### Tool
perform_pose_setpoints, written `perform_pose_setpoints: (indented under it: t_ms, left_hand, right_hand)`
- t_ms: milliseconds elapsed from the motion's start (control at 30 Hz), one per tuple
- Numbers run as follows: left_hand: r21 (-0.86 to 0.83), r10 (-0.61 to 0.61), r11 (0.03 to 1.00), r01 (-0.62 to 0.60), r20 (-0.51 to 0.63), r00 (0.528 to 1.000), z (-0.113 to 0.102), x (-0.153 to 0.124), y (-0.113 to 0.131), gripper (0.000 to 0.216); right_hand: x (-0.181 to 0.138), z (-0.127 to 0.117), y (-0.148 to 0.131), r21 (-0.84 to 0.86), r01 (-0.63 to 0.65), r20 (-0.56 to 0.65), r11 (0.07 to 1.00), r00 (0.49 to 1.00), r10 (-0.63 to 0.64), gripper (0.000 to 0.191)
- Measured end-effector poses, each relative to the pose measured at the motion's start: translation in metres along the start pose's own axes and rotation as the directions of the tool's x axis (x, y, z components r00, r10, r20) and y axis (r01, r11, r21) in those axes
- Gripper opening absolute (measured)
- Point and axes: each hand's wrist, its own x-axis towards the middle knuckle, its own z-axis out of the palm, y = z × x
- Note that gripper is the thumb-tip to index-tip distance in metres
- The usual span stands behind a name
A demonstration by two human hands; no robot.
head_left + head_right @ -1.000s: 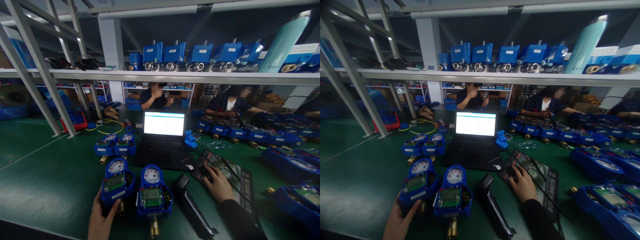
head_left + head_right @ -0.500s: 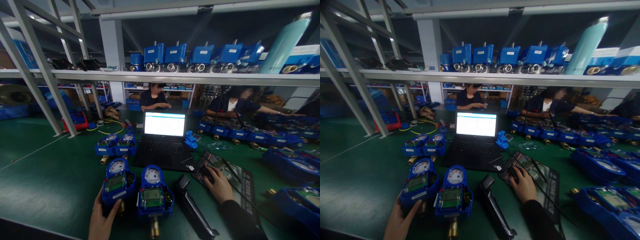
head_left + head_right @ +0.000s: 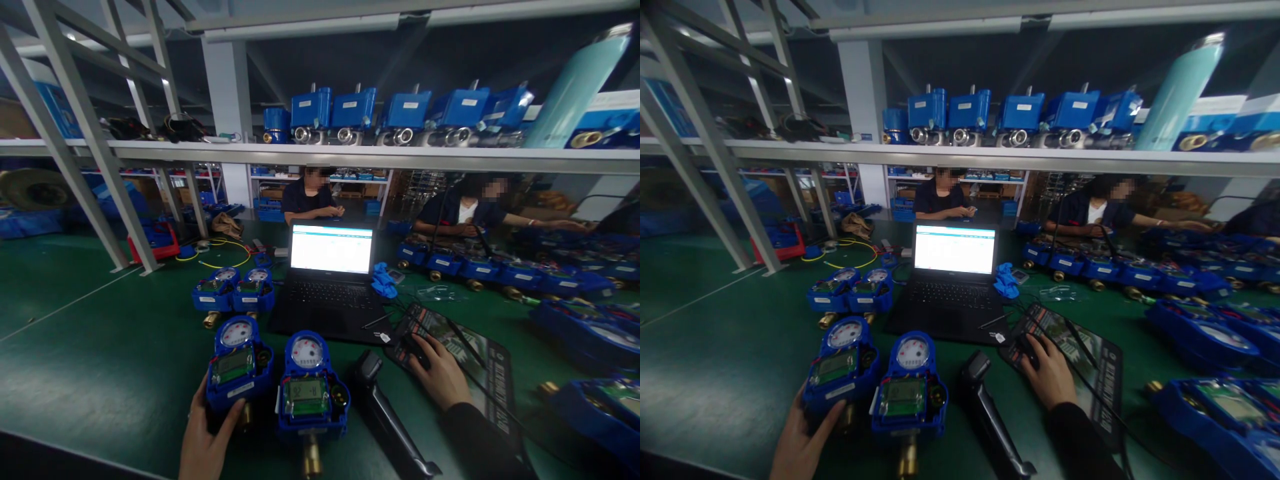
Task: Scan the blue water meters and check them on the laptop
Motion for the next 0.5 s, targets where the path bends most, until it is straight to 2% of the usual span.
perform_pose_setpoints:
  t_ms: [267, 500]
  left_hand:
    - [0.021, 0.008, 1.0, -0.008, -0.004, 1.0, 0.0006, -0.0008, 0.0054, 0.109]
    - [-0.003, 0.01, 1.0, -0.01, -0.001, 1.0, 0.0007, 0.0012, -0.0008, 0.105]
  right_hand:
    - [-0.0003, -0.0003, -0.0012, 0.0, -0.008, 0.018, 1.0, 1.0, 0.008, 0.046]
    - [-0.0004, -0.0026, -0.0024, -0.039, -0.018, 0.018, 0.999, 1.0, 0.019, 0.048]
